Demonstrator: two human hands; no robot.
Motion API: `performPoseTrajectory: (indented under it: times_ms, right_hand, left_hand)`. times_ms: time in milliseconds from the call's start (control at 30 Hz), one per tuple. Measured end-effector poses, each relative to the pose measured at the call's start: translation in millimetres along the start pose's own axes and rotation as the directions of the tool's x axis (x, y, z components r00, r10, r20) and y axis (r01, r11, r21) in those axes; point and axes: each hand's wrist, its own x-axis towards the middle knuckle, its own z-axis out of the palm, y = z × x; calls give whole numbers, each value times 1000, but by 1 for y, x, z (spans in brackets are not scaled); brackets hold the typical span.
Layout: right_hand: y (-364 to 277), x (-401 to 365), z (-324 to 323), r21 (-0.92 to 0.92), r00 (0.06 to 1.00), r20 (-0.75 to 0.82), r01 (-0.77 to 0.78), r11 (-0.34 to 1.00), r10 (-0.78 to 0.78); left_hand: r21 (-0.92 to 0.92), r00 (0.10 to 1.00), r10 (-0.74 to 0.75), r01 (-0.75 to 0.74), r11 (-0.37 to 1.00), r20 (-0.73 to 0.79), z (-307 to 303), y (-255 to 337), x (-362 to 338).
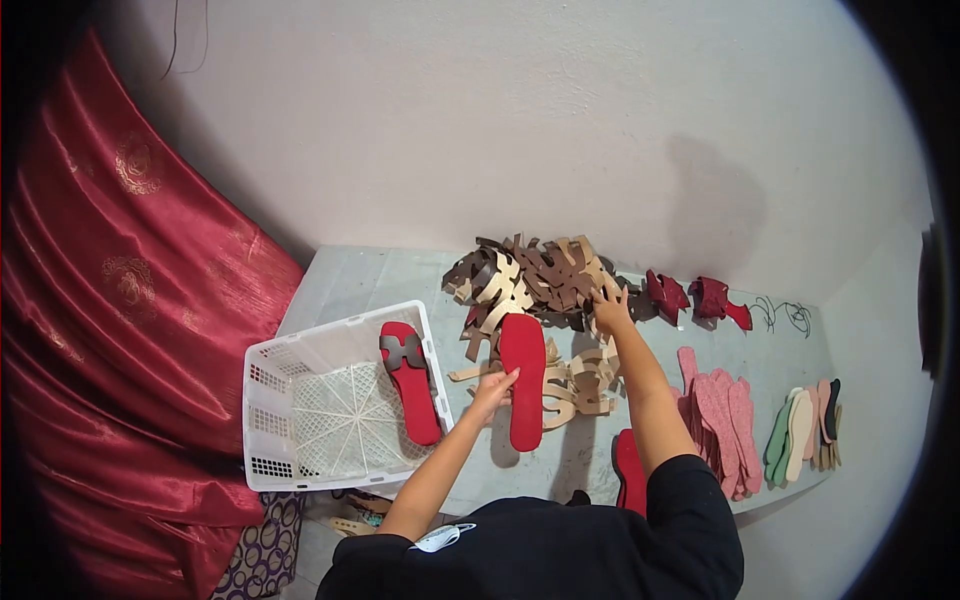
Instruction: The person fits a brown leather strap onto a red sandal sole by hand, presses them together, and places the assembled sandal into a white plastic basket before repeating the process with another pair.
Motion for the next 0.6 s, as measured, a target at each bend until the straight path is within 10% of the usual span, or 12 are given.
performPoseTrajectory:
  times_ms: [400, 600]
  right_hand:
    - [5, 4, -15, 143, 906, -400, 213, 966, -141]
    - [-4, -33, -67, 557, 733, -662, 338, 758, 159]
  left_hand:
    - [22, 999, -39, 38, 999, 32, 1, -2, 1]
    - [33, 997, -28, 26, 999, 72, -2, -5, -2]
